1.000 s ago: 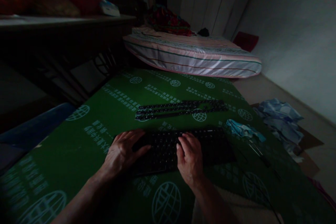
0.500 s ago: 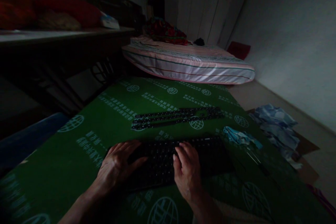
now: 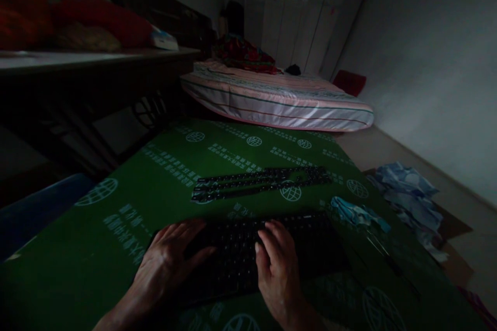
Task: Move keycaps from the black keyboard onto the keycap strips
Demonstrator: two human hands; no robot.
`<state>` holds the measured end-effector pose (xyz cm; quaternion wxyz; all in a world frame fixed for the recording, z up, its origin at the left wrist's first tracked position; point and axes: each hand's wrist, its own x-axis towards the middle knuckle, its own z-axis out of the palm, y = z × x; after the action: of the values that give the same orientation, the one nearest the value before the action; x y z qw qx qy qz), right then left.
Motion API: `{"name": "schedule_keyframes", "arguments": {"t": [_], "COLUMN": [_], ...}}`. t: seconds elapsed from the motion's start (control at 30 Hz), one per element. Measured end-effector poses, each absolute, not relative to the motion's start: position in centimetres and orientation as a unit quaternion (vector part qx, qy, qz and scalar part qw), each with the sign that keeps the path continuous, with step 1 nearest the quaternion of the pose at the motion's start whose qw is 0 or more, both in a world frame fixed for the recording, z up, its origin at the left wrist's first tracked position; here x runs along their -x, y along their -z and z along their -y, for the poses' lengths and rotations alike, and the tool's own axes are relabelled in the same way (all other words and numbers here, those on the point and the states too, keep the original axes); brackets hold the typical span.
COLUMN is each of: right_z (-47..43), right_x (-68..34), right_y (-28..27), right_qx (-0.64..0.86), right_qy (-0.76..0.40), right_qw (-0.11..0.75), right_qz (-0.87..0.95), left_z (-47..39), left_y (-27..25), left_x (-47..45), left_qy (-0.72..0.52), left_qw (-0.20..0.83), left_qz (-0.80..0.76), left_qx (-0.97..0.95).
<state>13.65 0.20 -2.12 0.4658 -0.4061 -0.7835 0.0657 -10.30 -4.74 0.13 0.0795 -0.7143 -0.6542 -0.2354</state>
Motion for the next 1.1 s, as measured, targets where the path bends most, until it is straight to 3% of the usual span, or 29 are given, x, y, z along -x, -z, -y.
{"name": "schedule_keyframes", "arguments": {"t": [0.27, 0.57, 0.8, 1.1], "right_z": [-6.8, -17.4, -19.8, -19.9], "right_x": [-13.2, -11.2, -10.3, -10.0], "right_y": [0.0, 1.4, 2.0, 1.9], "right_qx": [0.428, 0.435, 0.477, 0.486], "right_qy": [-0.033, 0.053, 0.07, 0.06], "right_qw": [0.423, 0.288, 0.217, 0.185], "right_qz": [0.798, 0.851, 0.849, 0.852], "left_z": [4.9, 5.1, 5.4, 5.2], "left_y": [0.0, 0.3, 0.1, 0.2], "left_x": [10.4, 10.4, 10.2, 10.2], "left_qy": [0.23, 0.239, 0.238, 0.237], "left_qw": [0.095, 0.102, 0.091, 0.096], "left_qz": [0.649, 0.649, 0.651, 0.649], "left_qx": [0.719, 0.715, 0.715, 0.716]}}
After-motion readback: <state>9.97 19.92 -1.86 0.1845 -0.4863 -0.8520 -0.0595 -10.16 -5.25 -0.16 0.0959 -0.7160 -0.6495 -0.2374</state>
